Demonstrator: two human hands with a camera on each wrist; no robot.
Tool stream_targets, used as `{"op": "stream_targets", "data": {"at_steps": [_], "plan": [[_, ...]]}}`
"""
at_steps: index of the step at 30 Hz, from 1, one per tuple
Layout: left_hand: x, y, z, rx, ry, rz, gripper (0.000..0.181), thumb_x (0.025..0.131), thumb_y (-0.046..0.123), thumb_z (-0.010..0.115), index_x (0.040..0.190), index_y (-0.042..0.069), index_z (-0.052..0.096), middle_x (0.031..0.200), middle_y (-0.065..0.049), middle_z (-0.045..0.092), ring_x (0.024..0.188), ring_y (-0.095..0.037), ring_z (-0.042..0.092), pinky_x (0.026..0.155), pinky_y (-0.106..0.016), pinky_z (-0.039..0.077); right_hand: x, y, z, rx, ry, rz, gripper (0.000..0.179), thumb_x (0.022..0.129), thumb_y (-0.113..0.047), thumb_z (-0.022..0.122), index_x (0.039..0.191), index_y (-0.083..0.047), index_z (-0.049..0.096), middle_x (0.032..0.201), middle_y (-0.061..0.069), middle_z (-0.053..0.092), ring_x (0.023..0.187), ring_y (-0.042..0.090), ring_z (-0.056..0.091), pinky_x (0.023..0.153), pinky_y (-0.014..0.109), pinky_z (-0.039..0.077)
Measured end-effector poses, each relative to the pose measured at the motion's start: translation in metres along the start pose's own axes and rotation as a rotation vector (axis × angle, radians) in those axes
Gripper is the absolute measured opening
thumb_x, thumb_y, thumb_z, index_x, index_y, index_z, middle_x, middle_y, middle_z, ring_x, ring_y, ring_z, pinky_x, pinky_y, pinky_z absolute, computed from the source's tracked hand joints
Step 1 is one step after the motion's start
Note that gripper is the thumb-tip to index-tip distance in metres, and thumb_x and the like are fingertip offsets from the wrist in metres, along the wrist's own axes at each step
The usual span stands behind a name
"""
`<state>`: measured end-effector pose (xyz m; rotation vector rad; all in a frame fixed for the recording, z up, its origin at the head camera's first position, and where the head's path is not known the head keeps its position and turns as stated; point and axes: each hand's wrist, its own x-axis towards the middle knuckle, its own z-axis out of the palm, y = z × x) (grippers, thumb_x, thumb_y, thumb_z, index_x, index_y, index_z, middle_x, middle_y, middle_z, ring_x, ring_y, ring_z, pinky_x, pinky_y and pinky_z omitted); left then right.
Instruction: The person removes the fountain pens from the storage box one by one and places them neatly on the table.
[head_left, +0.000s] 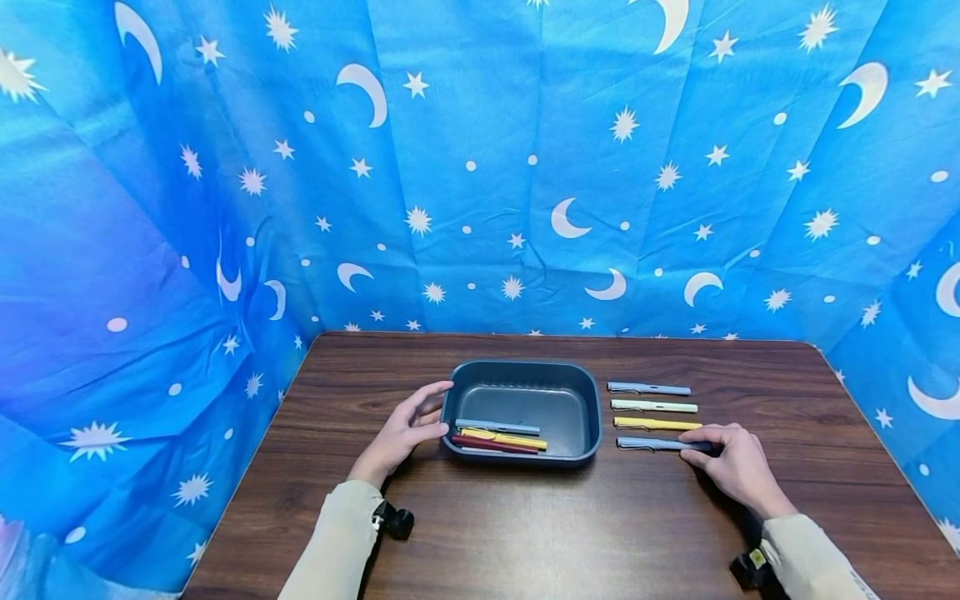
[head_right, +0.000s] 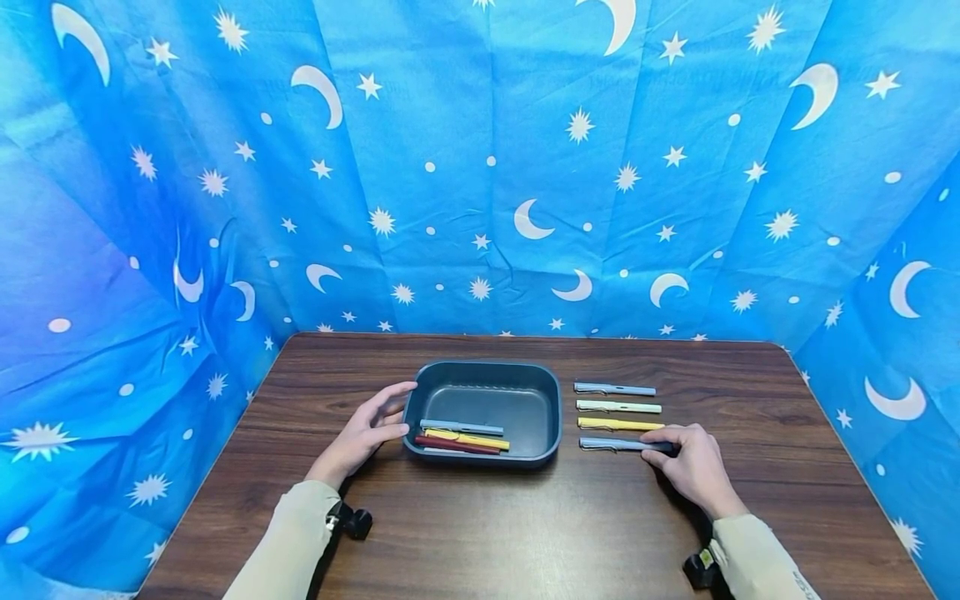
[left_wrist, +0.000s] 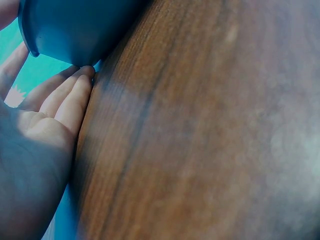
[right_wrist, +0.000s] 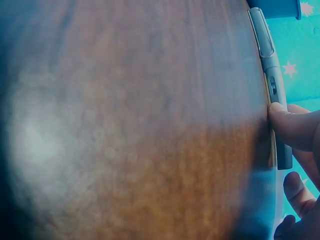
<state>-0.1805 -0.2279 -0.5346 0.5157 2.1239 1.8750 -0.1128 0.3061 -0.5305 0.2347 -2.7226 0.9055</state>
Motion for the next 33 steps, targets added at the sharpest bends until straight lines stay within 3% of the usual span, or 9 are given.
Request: {"op": "stream_targets", "data": {"at_steps": [16,23,29,33], "plan": [[0.001,-0.002,-0.001,-0.002,-0.002,0.000,0.064,0.102,0.011,0.068,0.160,0.016,0.041,0.163,-0.019,0.043,0.147,-0.040,0.046,0.109,-0.033,0.051,0.001,-0.002,-0.003,0.010,-0.035,0.038,0.019,0.083,-0.011,0.090,0.100,-0.016,0.085,0.105,0.005,0.080,0.090,0.024,0.062,0.074,0.035,0.049],[0.001,-0.003,-0.001,0.009,-0.001,0.004,0.064,0.103,0.012,0.068,0.160,0.016,0.041,0.163,-0.020,0.042,0.147,-0.041,0.046,0.110,-0.033,0.050,0.003,-0.003,-0.004,0.007,-0.002,0.006,0.023,0.082,-0.010,0.090,0.104,-0.015,0.085,0.106,0.003,0.080,0.095,0.027,0.066,0.078,0.031,0.050],[0.002,-0.003,-0.001,0.002,0.004,0.002,0.063,0.103,0.011,0.068,0.160,0.019,0.043,0.162,-0.019,0.043,0.147,-0.040,0.046,0.110,-0.034,0.051,0.008,-0.007,-0.008,0.056,-0.050,0.048,0.030,0.086,-0.013,0.088,0.115,-0.012,0.082,0.118,0.015,0.077,0.109,0.039,0.068,0.089,0.054,0.055],[0.001,-0.003,-0.001,0.003,0.004,0.001,0.063,0.102,0.011,0.068,0.159,0.019,0.043,0.162,-0.019,0.043,0.147,-0.041,0.046,0.110,-0.034,0.051,0.012,-0.014,-0.014,0.107,-0.094,0.105,0.036,0.091,-0.017,0.085,0.125,-0.010,0.078,0.126,0.020,0.074,0.099,0.032,0.064,0.077,0.039,0.054]]}}
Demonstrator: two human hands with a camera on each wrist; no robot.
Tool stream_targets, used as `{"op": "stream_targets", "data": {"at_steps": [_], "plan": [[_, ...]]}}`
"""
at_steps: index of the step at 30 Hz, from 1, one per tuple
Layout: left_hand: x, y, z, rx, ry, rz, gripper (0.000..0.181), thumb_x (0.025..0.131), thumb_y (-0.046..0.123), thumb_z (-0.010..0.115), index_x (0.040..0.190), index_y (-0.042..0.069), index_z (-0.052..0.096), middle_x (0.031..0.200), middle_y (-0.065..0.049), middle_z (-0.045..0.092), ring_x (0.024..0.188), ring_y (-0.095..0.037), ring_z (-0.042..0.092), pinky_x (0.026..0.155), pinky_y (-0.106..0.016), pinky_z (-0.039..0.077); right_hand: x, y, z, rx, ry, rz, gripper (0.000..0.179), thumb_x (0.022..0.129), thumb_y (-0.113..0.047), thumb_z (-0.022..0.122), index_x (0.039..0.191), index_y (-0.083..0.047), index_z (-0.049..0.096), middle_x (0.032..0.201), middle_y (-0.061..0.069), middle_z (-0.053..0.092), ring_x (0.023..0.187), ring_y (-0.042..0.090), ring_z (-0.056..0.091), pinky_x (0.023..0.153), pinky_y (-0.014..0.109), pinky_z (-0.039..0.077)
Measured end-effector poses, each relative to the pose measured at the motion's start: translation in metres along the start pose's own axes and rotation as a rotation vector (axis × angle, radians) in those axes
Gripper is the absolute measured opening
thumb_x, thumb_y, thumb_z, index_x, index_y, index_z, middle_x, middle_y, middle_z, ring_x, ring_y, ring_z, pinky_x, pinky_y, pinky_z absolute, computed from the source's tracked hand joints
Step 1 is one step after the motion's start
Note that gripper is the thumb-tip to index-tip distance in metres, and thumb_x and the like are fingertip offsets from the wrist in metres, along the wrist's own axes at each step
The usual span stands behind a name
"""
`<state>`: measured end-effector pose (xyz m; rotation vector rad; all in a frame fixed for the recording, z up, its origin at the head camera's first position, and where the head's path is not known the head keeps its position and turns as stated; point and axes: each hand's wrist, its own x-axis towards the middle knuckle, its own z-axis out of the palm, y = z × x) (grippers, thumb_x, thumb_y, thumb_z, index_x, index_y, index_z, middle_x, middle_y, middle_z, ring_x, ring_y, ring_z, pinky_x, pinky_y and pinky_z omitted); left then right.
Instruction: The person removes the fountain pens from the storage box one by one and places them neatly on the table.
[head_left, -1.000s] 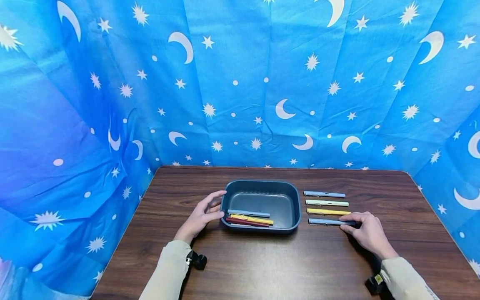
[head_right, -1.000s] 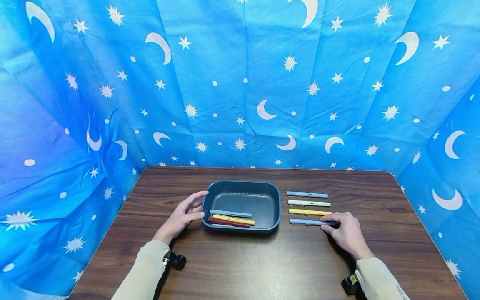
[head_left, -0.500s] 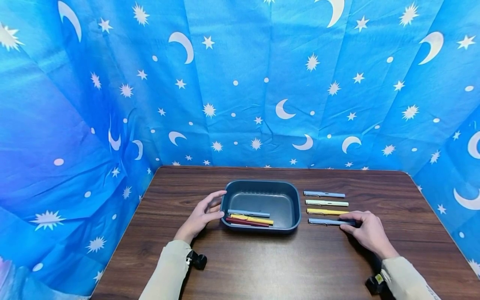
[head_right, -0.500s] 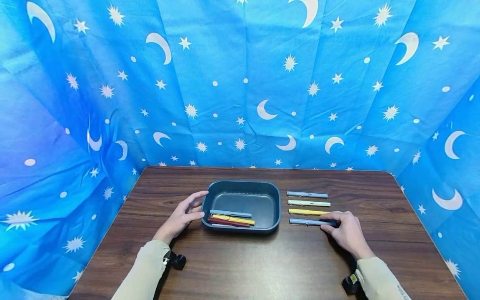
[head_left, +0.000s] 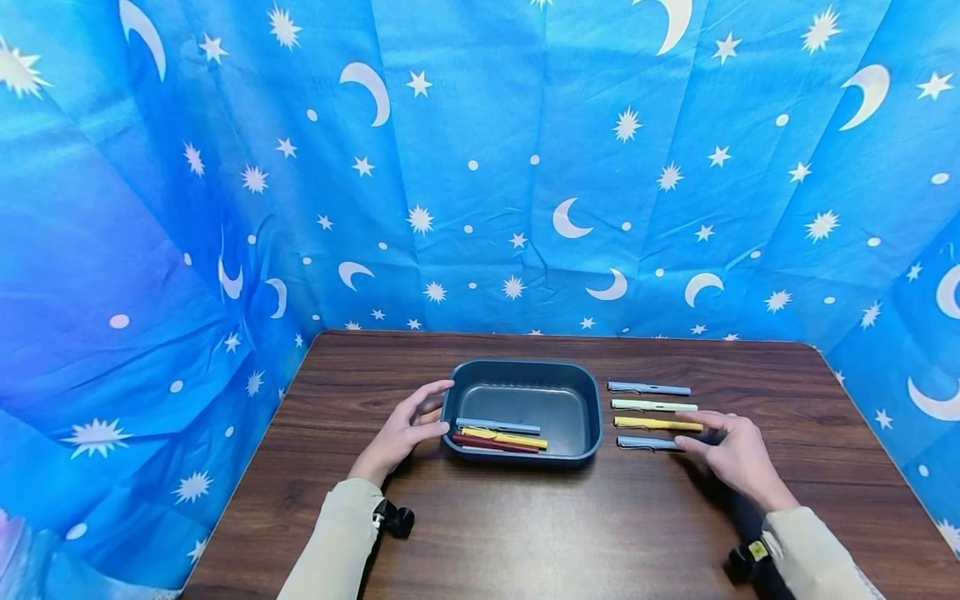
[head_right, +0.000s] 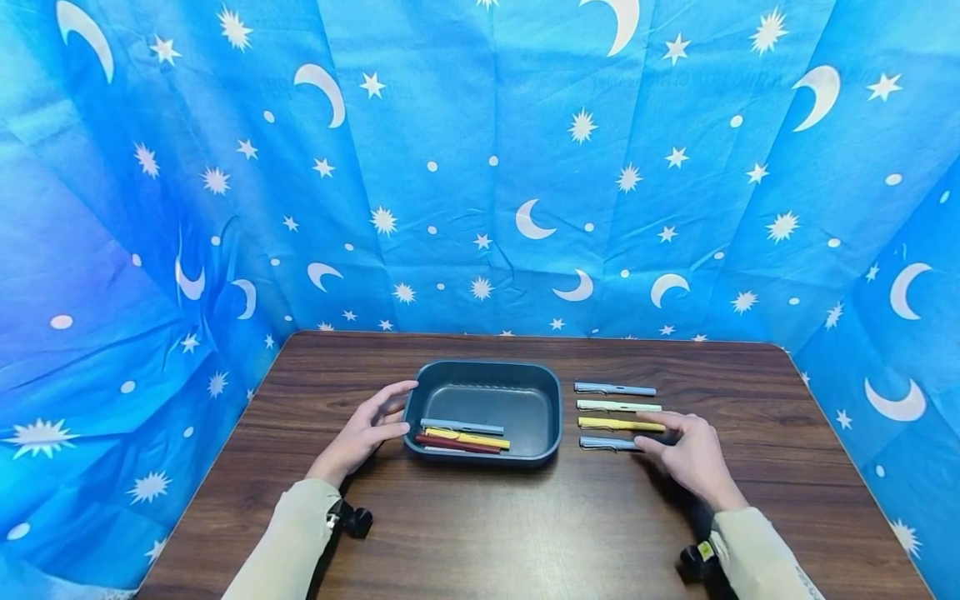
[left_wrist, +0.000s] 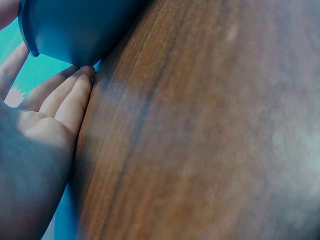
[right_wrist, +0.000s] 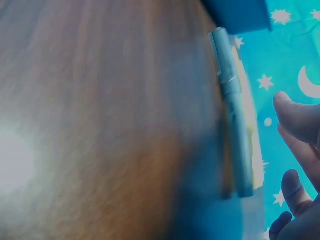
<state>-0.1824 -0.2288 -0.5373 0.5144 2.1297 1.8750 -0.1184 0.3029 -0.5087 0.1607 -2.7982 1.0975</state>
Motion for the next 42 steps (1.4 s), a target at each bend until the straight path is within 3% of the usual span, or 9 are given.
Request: {"op": "stream_targets", "data": {"at_steps": [3,8,9,12,15,16,23,30,42], "plan": [[0.000,0.001,0.000,0.005,0.002,-0.004,0.063,0.102,0.011,0.068,0.159,0.020,0.043,0.162,-0.019,0.044,0.147,-0.040,0.046,0.110,-0.035,0.051,0.002,-0.007,-0.004,0.062,-0.003,0.014,0.040,0.092,-0.020,0.084,0.130,-0.010,0.076,0.125,0.020,0.073,0.080,0.020,0.057,0.060,0.028,0.042],[0.000,0.003,0.000,0.008,0.000,-0.004,0.064,0.102,0.011,0.068,0.160,0.019,0.043,0.162,-0.019,0.044,0.147,-0.040,0.046,0.111,-0.038,0.050,0.005,-0.018,-0.007,0.188,-0.004,0.051,0.047,0.091,-0.025,0.085,0.135,-0.014,0.073,0.093,0.014,0.069,0.055,0.011,0.047,0.050,0.028,0.037],[0.000,0.003,0.001,0.007,0.001,-0.006,0.064,0.102,0.011,0.069,0.160,0.019,0.043,0.162,-0.019,0.044,0.147,-0.040,0.046,0.112,-0.039,0.050,0.006,-0.021,-0.007,0.203,-0.003,0.060,0.047,0.091,-0.027,0.085,0.135,-0.015,0.073,0.093,0.013,0.068,0.054,0.012,0.045,0.049,0.029,0.036],[-0.001,0.003,0.001,0.010,0.003,-0.009,0.063,0.102,0.012,0.068,0.160,0.019,0.043,0.163,-0.019,0.043,0.147,-0.041,0.046,0.113,-0.042,0.049,0.008,-0.027,-0.006,0.236,0.002,0.067,0.047,0.092,-0.029,0.084,0.137,-0.017,0.073,0.103,0.014,0.072,0.061,0.016,0.049,0.051,0.029,0.039],[-0.002,0.004,0.002,0.015,0.006,-0.017,0.063,0.102,0.013,0.068,0.160,0.019,0.042,0.163,-0.019,0.042,0.147,-0.041,0.047,0.114,-0.046,0.048,0.010,-0.032,-0.004,0.268,0.002,0.052,0.048,0.093,-0.029,0.083,0.138,-0.017,0.071,0.130,0.014,0.072,0.074,0.017,0.056,0.058,0.028,0.045],[-0.002,0.004,0.002,0.017,0.005,-0.017,0.064,0.102,0.013,0.068,0.160,0.018,0.042,0.163,-0.019,0.042,0.147,-0.041,0.047,0.114,-0.048,0.047,0.011,-0.034,-0.003,0.279,0.002,0.048,0.048,0.093,-0.028,0.083,0.139,-0.017,0.071,0.132,0.014,0.071,0.077,0.017,0.057,0.060,0.027,0.046],[-0.001,0.003,0.002,0.015,0.004,-0.013,0.064,0.102,0.013,0.068,0.161,0.017,0.042,0.163,-0.018,0.043,0.147,-0.041,0.047,0.113,-0.046,0.048,0.019,-0.048,0.003,0.349,-0.011,0.037,0.053,0.095,-0.028,0.081,0.145,-0.017,0.066,0.139,0.010,0.068,0.084,0.018,0.059,0.065,0.026,0.052],[-0.001,0.002,0.001,0.007,0.005,-0.005,0.063,0.102,0.009,0.068,0.160,0.018,0.043,0.162,-0.019,0.043,0.147,-0.041,0.047,0.111,-0.037,0.050,0.032,-0.067,0.010,0.410,-0.046,0.050,0.054,0.097,-0.029,0.079,0.147,-0.020,0.064,0.148,0.007,0.063,0.106,0.021,0.057,0.076,0.027,0.047],[-0.001,0.002,0.002,0.008,0.008,0.003,0.063,0.102,0.007,0.067,0.160,0.018,0.043,0.161,-0.019,0.045,0.146,-0.041,0.048,0.110,-0.036,0.051,0.054,-0.103,0.035,0.498,-0.096,-0.007,0.051,0.096,-0.019,0.080,0.145,-0.024,0.066,0.146,0.005,0.065,0.095,0.027,0.060,0.073,0.031,0.056]]}}
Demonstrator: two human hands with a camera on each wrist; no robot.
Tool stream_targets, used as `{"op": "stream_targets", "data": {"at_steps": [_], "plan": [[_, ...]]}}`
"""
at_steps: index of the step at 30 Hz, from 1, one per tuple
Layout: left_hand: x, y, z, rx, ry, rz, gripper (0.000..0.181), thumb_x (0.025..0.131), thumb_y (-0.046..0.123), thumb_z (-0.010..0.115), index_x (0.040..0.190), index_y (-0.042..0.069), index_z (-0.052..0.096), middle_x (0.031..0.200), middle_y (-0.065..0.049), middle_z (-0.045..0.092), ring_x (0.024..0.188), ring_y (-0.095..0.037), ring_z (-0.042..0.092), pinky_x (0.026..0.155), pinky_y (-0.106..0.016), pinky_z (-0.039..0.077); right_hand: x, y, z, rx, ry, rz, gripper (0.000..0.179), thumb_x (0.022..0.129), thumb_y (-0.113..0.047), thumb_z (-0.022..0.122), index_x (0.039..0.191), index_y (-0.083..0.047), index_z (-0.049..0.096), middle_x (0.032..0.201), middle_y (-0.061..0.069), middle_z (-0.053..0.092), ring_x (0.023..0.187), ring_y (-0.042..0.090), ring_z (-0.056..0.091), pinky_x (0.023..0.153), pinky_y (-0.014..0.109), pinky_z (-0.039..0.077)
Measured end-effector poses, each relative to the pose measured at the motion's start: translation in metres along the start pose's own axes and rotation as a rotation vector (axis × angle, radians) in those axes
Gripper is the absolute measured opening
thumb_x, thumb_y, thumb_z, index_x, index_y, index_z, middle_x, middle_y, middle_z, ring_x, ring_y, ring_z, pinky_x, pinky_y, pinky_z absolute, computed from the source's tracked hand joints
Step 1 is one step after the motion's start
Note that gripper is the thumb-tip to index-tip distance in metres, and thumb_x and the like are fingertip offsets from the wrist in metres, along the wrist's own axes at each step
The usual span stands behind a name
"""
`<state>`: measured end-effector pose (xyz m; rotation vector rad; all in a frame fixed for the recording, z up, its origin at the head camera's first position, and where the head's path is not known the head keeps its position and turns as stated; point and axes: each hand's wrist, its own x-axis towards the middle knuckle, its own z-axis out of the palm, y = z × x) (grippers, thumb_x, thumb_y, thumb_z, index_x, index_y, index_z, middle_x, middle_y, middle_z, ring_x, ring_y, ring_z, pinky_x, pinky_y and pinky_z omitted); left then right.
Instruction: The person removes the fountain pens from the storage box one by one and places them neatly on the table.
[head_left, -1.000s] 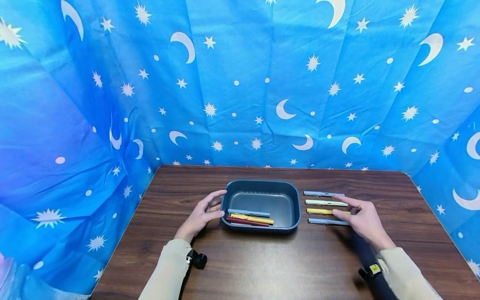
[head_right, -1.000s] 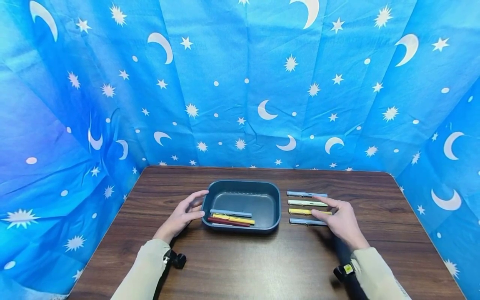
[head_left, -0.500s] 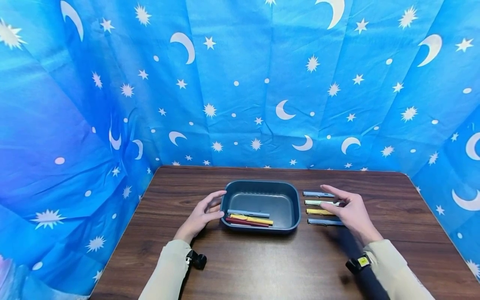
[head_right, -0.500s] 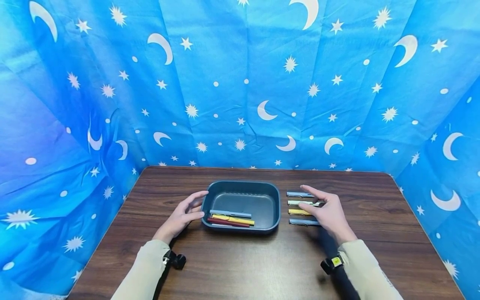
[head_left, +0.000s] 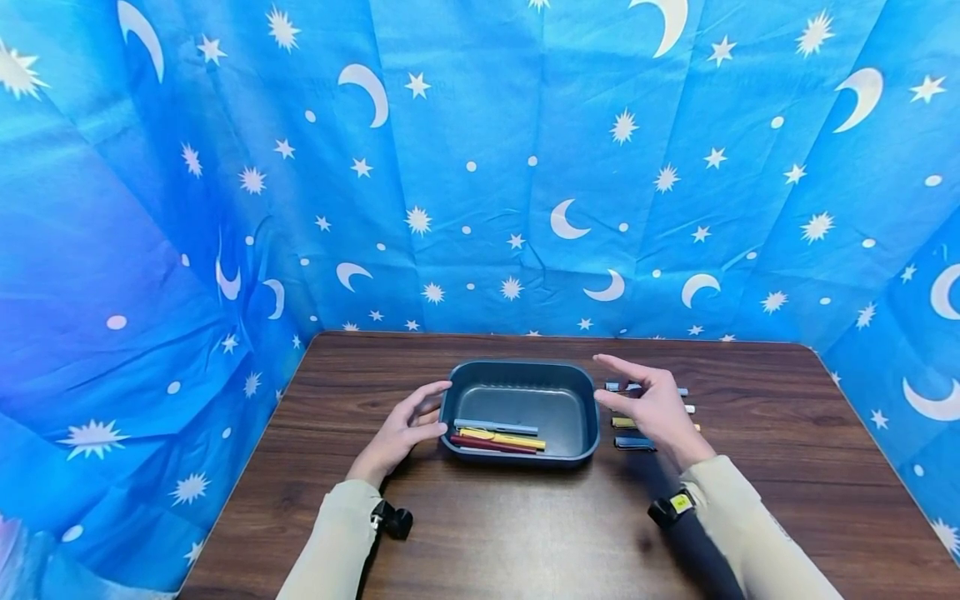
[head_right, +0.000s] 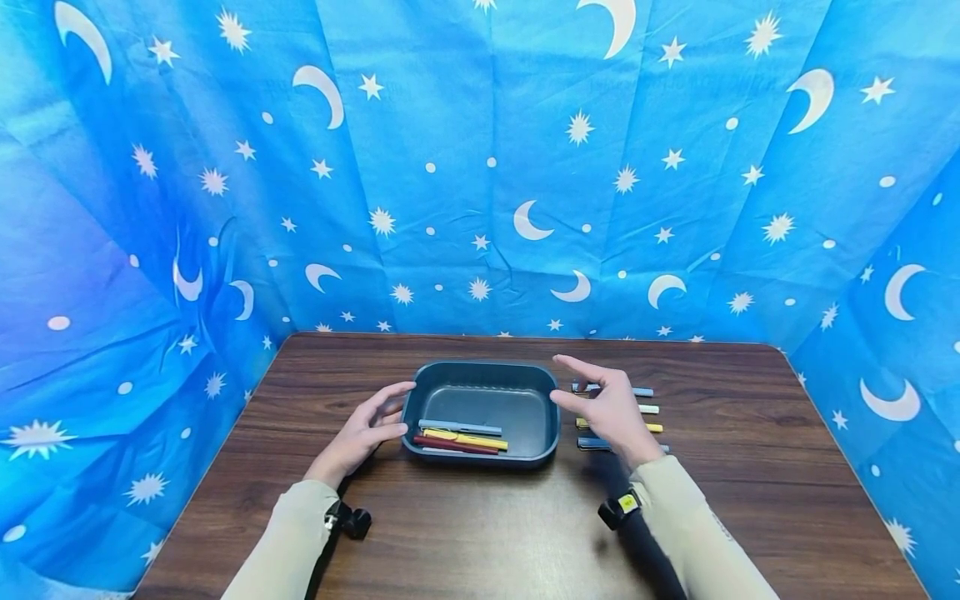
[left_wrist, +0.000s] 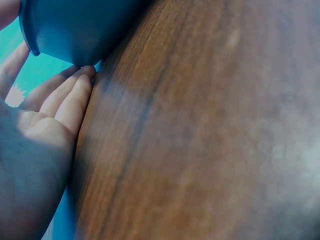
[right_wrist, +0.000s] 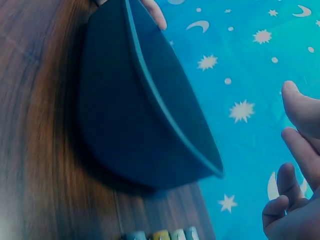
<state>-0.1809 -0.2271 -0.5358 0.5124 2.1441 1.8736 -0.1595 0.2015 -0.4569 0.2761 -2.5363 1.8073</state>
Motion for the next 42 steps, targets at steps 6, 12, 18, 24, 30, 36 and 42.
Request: {"op": "stream_targets", "data": {"at_steps": [6,12,18,24,30,36,42], "plan": [[0.000,0.000,0.000,-0.002,-0.003,0.004,0.063,0.102,0.008,0.067,0.159,0.020,0.044,0.161,-0.019,0.045,0.146,-0.041,0.048,0.111,-0.036,0.050,0.010,-0.008,0.017,0.044,-0.051,-0.007,0.051,0.096,-0.021,0.079,0.145,-0.026,0.066,0.146,0.001,0.065,0.106,0.030,0.059,0.077,0.031,0.054],[-0.001,0.001,0.001,-0.011,-0.005,0.007,0.063,0.102,0.008,0.067,0.159,0.020,0.044,0.162,-0.019,0.044,0.146,-0.041,0.047,0.110,-0.034,0.051,0.018,-0.014,0.034,0.040,-0.083,-0.022,0.049,0.095,-0.026,0.081,0.143,-0.027,0.068,0.144,0.000,0.067,0.101,0.031,0.054,0.077,0.035,0.051],[-0.001,0.000,0.000,-0.017,-0.005,0.005,0.063,0.102,0.008,0.067,0.159,0.019,0.044,0.162,-0.019,0.043,0.147,-0.041,0.047,0.109,-0.032,0.051,0.024,-0.016,0.049,0.032,-0.117,-0.023,0.048,0.095,-0.023,0.080,0.142,-0.028,0.069,0.143,0.000,0.067,0.103,0.031,0.053,0.074,0.036,0.050],[0.000,-0.001,-0.001,-0.022,-0.005,0.001,0.062,0.102,0.010,0.068,0.159,0.019,0.044,0.162,-0.019,0.043,0.147,-0.040,0.047,0.109,-0.031,0.051,0.029,-0.017,0.063,0.058,-0.158,-0.024,0.048,0.096,-0.014,0.078,0.143,-0.019,0.068,0.144,0.003,0.067,0.101,0.030,0.051,0.074,0.033,0.049],[0.001,-0.001,-0.001,-0.004,-0.001,-0.001,0.063,0.102,0.012,0.069,0.159,0.019,0.044,0.162,-0.017,0.044,0.147,-0.040,0.047,0.112,-0.040,0.049,0.035,-0.014,0.075,0.076,-0.208,-0.026,0.049,0.097,-0.015,0.077,0.145,-0.014,0.065,0.147,0.010,0.064,0.106,0.030,0.052,0.074,0.031,0.051],[0.001,-0.003,-0.001,0.004,-0.001,-0.003,0.063,0.102,0.015,0.070,0.159,0.022,0.045,0.162,-0.015,0.045,0.146,-0.038,0.048,0.114,-0.046,0.048,0.037,-0.013,0.084,0.036,-0.238,-0.010,0.048,0.097,-0.016,0.077,0.144,-0.014,0.067,0.145,0.006,0.066,0.101,0.027,0.053,0.063,0.029,0.042],[0.001,-0.004,-0.003,-0.004,-0.002,-0.004,0.063,0.102,0.015,0.070,0.159,0.022,0.045,0.162,-0.015,0.044,0.147,-0.038,0.048,0.114,-0.046,0.048,0.039,-0.011,0.093,0.004,-0.271,0.000,0.048,0.096,-0.016,0.078,0.143,-0.015,0.067,0.144,0.004,0.067,0.098,0.027,0.054,0.065,0.031,0.041]]}}
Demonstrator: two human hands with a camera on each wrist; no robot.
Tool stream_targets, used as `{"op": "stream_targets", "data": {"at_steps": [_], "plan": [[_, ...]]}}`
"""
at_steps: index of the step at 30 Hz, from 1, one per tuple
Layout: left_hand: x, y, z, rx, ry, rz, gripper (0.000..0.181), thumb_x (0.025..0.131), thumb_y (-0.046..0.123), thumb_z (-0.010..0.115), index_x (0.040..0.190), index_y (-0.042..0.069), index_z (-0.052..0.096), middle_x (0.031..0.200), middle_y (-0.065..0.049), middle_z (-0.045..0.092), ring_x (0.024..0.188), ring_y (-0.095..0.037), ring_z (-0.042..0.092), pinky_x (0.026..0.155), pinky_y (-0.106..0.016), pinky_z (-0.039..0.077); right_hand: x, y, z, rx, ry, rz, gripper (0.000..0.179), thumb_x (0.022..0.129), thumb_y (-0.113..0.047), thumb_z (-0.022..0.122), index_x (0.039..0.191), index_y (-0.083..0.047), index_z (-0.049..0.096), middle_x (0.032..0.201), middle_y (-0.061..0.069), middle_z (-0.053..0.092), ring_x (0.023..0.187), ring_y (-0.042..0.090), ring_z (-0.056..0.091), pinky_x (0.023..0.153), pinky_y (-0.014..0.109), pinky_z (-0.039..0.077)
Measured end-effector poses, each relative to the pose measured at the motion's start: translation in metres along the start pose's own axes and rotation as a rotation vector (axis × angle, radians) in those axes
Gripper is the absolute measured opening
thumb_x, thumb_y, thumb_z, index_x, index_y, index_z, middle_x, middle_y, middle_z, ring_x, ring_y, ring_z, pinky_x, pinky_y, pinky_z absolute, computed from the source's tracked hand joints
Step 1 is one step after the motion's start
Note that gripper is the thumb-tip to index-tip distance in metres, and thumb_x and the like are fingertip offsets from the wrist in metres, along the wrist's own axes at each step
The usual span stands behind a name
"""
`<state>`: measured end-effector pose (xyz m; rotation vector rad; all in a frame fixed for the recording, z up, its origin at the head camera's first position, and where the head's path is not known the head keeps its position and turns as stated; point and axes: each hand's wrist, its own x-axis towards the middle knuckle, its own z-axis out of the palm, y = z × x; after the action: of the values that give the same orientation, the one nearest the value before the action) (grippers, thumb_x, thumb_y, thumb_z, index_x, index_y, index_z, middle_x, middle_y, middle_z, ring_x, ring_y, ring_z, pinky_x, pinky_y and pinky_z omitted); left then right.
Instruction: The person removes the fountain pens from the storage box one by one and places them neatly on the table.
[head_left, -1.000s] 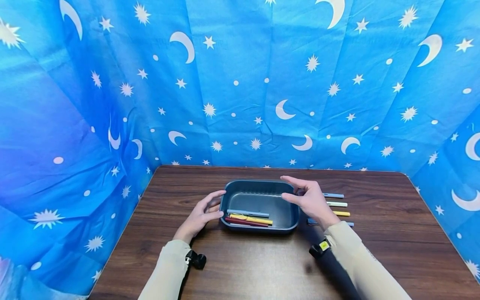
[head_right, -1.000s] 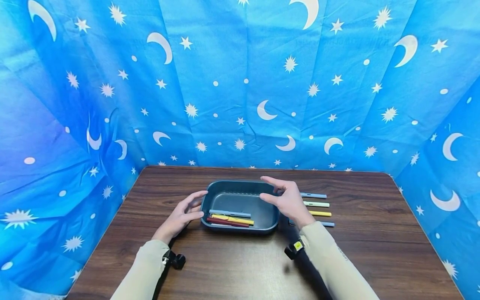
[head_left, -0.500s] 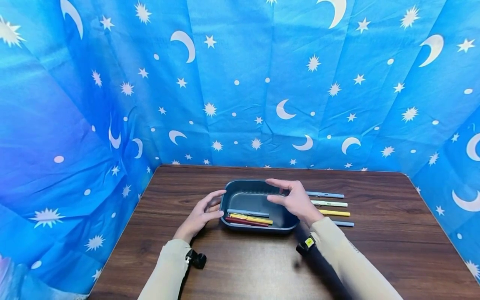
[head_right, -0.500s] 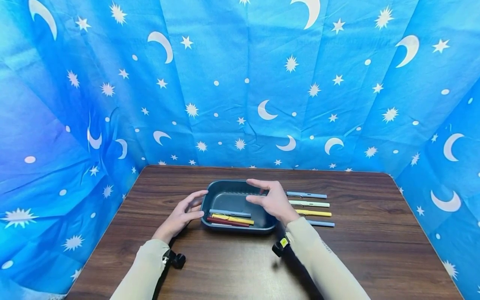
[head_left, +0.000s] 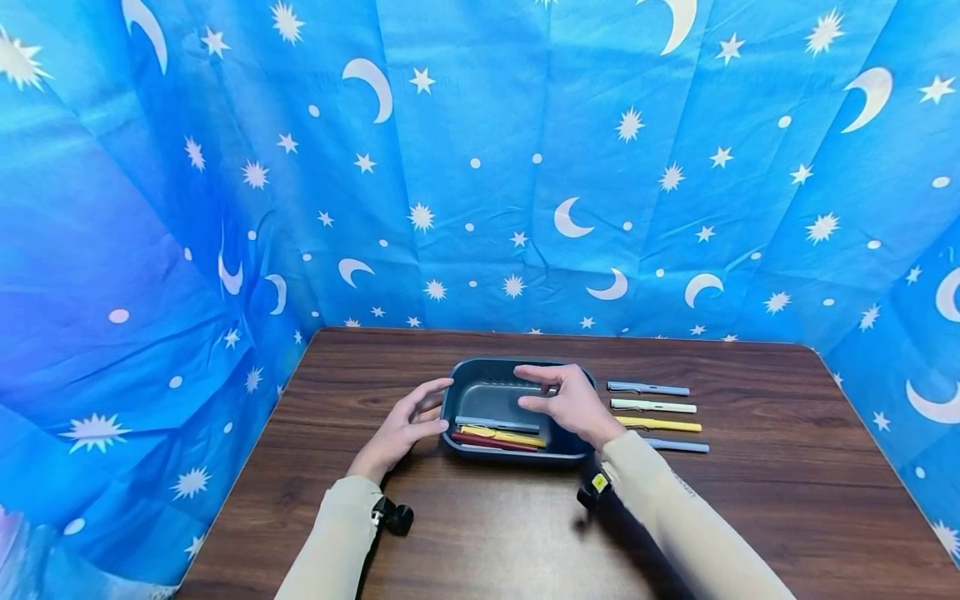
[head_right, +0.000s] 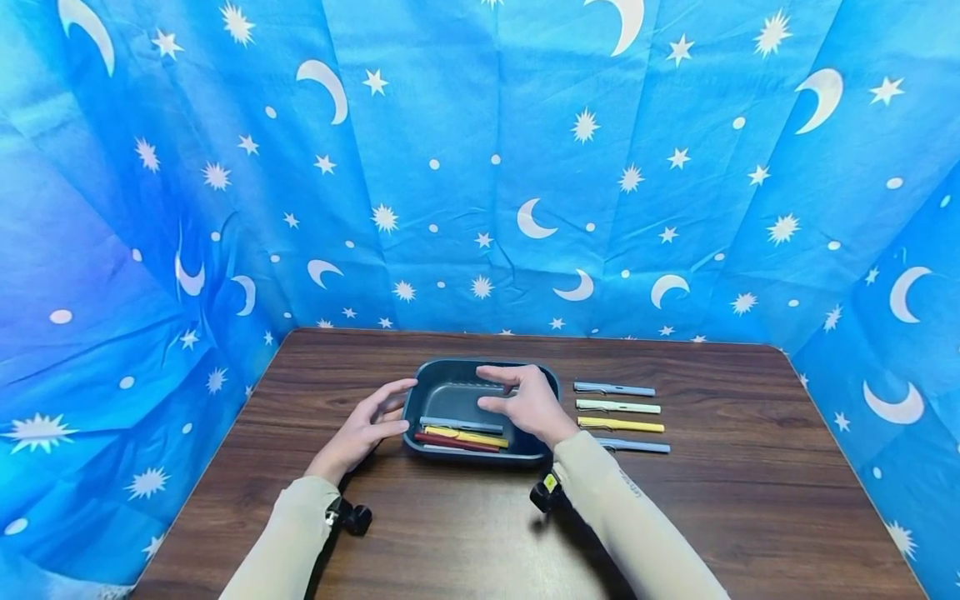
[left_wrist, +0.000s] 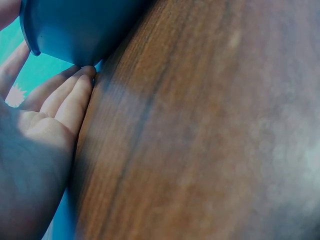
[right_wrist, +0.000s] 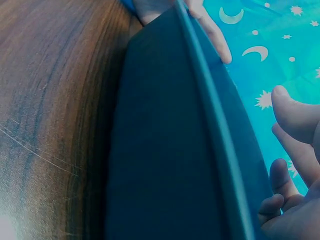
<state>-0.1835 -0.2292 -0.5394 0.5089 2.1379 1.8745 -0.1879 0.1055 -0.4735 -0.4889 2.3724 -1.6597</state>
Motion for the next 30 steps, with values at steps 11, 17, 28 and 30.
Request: {"op": "stream_targets", "data": {"at_steps": [11,17,28,30], "plan": [[0.000,0.003,0.002,0.009,0.006,-0.007,0.063,0.102,0.014,0.070,0.159,0.022,0.045,0.163,-0.015,0.044,0.147,-0.038,0.048,0.115,-0.050,0.046,0.006,0.003,0.012,-0.100,-0.059,0.005,0.045,0.093,-0.011,0.081,0.137,-0.015,0.072,0.138,0.003,0.070,0.094,0.021,0.061,0.078,0.036,0.053],[-0.001,0.004,0.002,0.002,0.006,-0.006,0.063,0.101,0.014,0.070,0.159,0.022,0.045,0.162,-0.016,0.044,0.146,-0.039,0.048,0.113,-0.043,0.048,0.008,0.003,0.014,-0.147,-0.057,0.033,0.042,0.092,-0.010,0.082,0.133,-0.018,0.075,0.136,0.001,0.071,0.112,0.020,0.067,0.096,0.046,0.058],[-0.001,0.003,0.002,0.007,0.006,-0.003,0.063,0.102,0.012,0.069,0.159,0.021,0.044,0.162,-0.017,0.044,0.146,-0.039,0.048,0.113,-0.044,0.048,0.009,0.007,0.017,-0.162,-0.091,0.100,0.037,0.091,-0.006,0.082,0.126,-0.017,0.079,0.131,0.003,0.074,0.121,0.025,0.069,0.089,0.041,0.059],[-0.001,0.004,0.002,0.008,0.008,-0.006,0.063,0.102,0.012,0.069,0.159,0.021,0.045,0.162,-0.016,0.044,0.146,-0.039,0.048,0.113,-0.044,0.048,0.009,0.008,0.018,-0.159,-0.104,0.104,0.036,0.091,-0.004,0.082,0.125,-0.016,0.079,0.128,0.003,0.075,0.128,0.028,0.065,0.088,0.041,0.058]]}}
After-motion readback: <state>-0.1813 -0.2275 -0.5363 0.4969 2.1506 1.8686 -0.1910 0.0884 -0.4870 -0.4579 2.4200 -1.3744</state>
